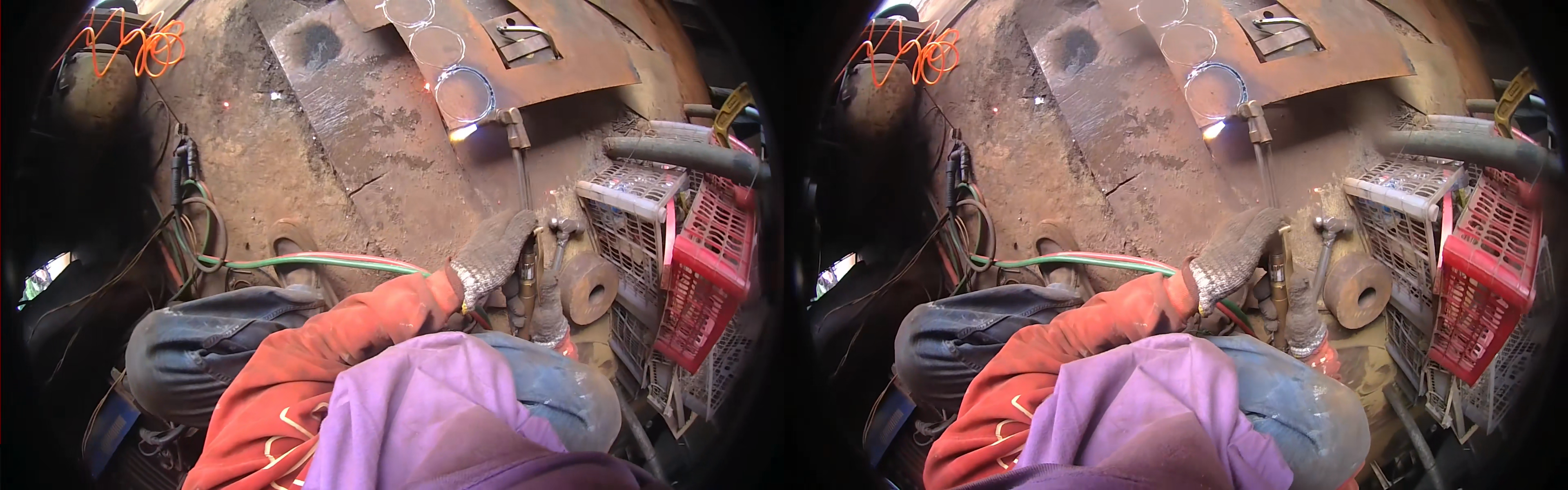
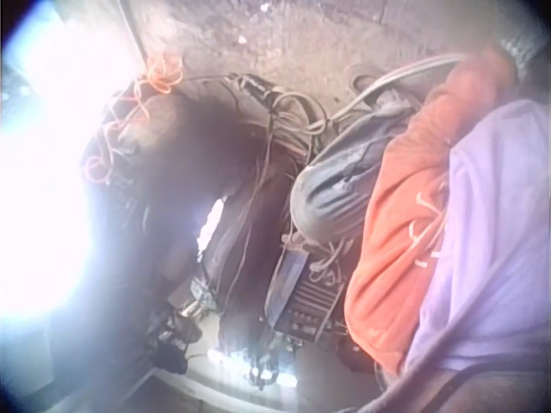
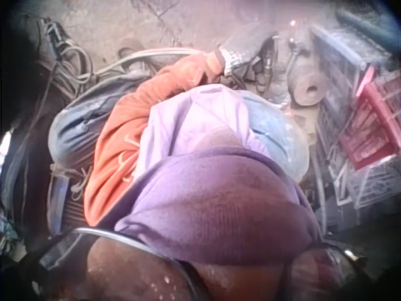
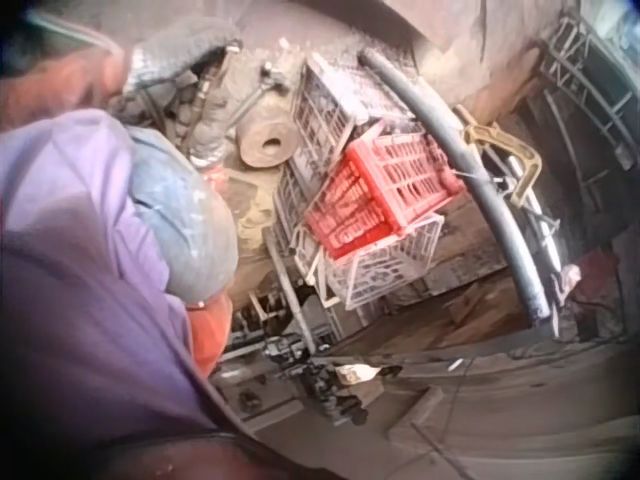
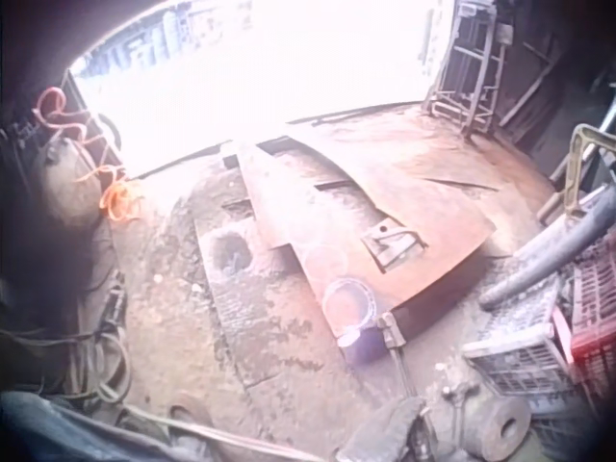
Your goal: The person cuts several circles out of a metal sheet using a torch and then uses a hammer to knock one of the cut pieces out of the sheet.
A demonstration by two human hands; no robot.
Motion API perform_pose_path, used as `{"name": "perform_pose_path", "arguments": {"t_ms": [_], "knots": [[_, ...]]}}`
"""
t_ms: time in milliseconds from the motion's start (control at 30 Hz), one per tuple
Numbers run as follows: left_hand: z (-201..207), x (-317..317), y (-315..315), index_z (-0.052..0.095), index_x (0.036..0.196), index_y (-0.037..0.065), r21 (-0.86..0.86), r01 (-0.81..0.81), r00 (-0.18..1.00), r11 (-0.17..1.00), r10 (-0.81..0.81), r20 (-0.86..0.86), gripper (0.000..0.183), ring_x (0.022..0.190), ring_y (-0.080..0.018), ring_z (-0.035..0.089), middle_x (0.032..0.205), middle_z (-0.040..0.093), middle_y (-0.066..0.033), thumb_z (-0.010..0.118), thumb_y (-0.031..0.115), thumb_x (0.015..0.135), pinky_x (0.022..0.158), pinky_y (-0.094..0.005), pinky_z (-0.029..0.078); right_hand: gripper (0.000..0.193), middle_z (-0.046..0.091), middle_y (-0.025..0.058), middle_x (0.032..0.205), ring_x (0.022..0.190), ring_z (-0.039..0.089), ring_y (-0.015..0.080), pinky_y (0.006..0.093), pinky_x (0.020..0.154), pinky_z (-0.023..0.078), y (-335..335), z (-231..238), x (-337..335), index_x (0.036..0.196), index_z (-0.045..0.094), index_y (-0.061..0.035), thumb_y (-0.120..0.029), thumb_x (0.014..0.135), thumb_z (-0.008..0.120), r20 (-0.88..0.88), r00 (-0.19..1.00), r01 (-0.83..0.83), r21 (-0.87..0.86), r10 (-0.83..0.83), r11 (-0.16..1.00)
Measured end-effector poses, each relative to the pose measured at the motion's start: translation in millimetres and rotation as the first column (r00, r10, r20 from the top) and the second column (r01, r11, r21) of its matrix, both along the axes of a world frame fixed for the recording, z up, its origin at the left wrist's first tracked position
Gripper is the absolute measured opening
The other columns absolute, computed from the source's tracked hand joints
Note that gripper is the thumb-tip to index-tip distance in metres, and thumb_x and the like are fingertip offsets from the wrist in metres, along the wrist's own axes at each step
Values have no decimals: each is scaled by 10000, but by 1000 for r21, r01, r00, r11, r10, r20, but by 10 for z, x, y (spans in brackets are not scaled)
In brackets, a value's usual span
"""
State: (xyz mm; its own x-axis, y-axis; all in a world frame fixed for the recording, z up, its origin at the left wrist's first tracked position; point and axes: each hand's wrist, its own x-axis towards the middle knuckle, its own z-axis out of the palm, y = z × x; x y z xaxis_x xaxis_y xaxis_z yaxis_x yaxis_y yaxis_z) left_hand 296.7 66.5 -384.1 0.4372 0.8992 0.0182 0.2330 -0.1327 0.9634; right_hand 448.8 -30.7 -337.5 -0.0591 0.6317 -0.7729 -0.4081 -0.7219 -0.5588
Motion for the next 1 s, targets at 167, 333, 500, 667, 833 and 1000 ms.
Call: {"name": "perform_pose_path", "arguments": {"t_ms": [167,333,500,667,833,1000], "knots": [[-69,-4,-7,608,1145,44,-97,-10,999,995,14,40,256,912,-359,629,1030,633,-191,472,136,949,795,-416,511,880,591,-25,812,548,468,25,167,403,376,102,23,-33,1283,521,-110,-821,765,543,-2,999,-43,-37,43,998],[-157,47,-1,629,1115,52,-214,-24,988,976,56,142,249,869,-329,637,975,640,-177,464,162,964,760,-401,513,863,581,-27,743,500,460,30,172,388,375,76,-128,-7,1245,537,-91,-811,770,549,7,1000,-3,23,3,1000],[-229,56,-9,625,1110,50,-365,-12,977,931,88,194,249,839,-302,645,967,639,-168,470,178,963,733,-379,517,847,562,-32,689,477,465,33,176,377,368,94,-249,-5,1191,547,-71,-809,774,547,75,997,-9,36,7,999],[-173,-24,58,618,1151,50,-291,11,998,957,9,69,284,866,-330,647,973,645,-170,475,149,926,755,-386,519,775,571,-30,688,489,477,33,177,396,376,155,-196,-59,1147,576,-66,-763,807,562,75,996,-50,11,49,999],[-137,-101,-73,602,1190,22,-56,-163,975,985,169,143,368,901,-348,646,988,652,-187,529,248,910,793,-390,517,608,632,42,771,566,571,149,276,506,458,36,-291,107,1081,628,-39,-613,885,590,215,942,-275,61,256,960],[112,-212,-65,592,1202,-14,-925,230,645,301,665,377,529,943,-281,653,1003,668,-180,503,458,982,841,-386,539,556,654,115,822,663,618,252,365,598,485,414,198,-362,1115,629,-19,-533,907,589,694,660,-573,217,288,790]]}}
